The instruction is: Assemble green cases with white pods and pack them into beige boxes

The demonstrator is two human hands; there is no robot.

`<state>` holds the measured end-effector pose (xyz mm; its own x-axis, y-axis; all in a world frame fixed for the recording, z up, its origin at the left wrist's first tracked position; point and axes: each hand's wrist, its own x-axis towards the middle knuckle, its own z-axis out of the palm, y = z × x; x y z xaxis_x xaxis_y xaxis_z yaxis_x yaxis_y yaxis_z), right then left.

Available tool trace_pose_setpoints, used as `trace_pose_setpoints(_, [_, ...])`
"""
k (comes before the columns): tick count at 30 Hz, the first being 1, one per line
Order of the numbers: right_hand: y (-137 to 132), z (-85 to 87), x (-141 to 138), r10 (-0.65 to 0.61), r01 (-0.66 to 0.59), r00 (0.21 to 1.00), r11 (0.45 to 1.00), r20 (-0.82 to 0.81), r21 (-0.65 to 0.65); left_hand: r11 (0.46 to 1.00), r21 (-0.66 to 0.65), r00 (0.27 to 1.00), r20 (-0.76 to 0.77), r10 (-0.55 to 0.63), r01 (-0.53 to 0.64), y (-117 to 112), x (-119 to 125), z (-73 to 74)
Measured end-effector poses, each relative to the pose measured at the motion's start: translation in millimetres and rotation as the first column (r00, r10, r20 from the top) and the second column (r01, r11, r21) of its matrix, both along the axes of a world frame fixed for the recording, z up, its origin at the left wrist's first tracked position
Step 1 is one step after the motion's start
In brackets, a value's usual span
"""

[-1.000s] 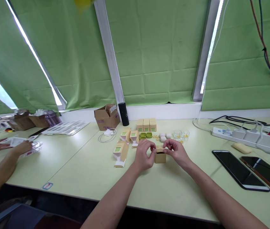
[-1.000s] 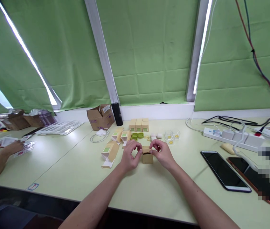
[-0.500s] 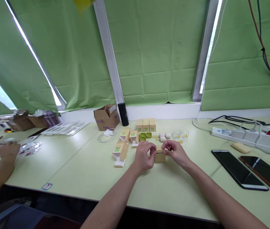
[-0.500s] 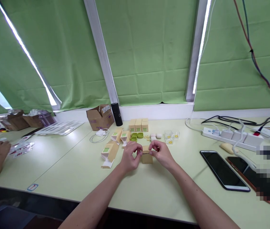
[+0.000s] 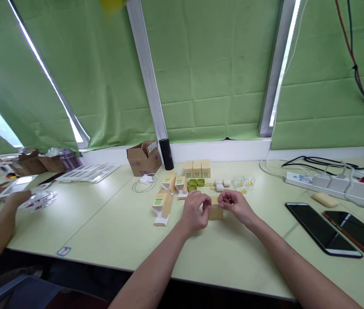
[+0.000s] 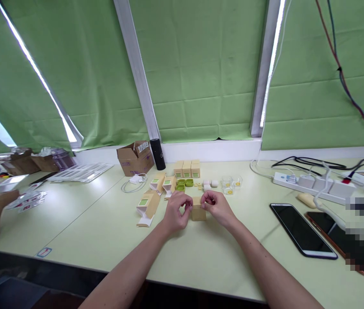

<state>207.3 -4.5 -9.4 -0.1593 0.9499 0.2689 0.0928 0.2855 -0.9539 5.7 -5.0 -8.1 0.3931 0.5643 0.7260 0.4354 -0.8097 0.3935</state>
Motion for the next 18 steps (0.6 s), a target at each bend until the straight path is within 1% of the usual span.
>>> trace_pose_setpoints(5, [-3,3.7,-2,-0.020,0.020,0.999,1.000,-0.048,-0.003,0.999,-0.039,1.000,-0.003,0.003,-0.003,0,0,-0.3])
trace_pose_setpoints(7, [-2,3.2,-2,-0.030,0.029,0.998,1.000,-0.058,-0.007,0.997,-0.070,0.999,0.040,0.034,-0.031,2,1,-1.4])
trace_pose_setpoints(9, [-1,1.3,-2,-0.033,0.032,0.997,0.999,-0.064,-0.015,0.988,-0.143,0.991,0.107,0.076,-0.060,4,2,-2.7])
trace_pose_setpoints(11, [0,-1.2,-2,-0.039,0.038,0.997,0.999,-0.069,-0.015,0.966,-0.256,0.981,0.172,0.089,-0.043,6,4,-4.1])
trace_pose_setpoints(14, [2,-4.1,-2,-0.042,0.041,0.997,0.999,-0.070,-0.009,0.915,-0.400,0.970,0.236,0.056,0.045,8,6,-6.6])
trace_pose_setpoints(16, [3,-4.6,-2,-0.038,0.037,0.997,0.999,-0.067,-0.007,0.894,-0.443,0.969,0.241,0.046,0.068,8,8,-8.8])
trace_pose_setpoints(18, [3,-4.4,-2,-0.038,0.038,0.997,0.999,-0.068,-0.006,0.886,-0.459,0.974,0.223,0.042,0.067,8,8,-11.1])
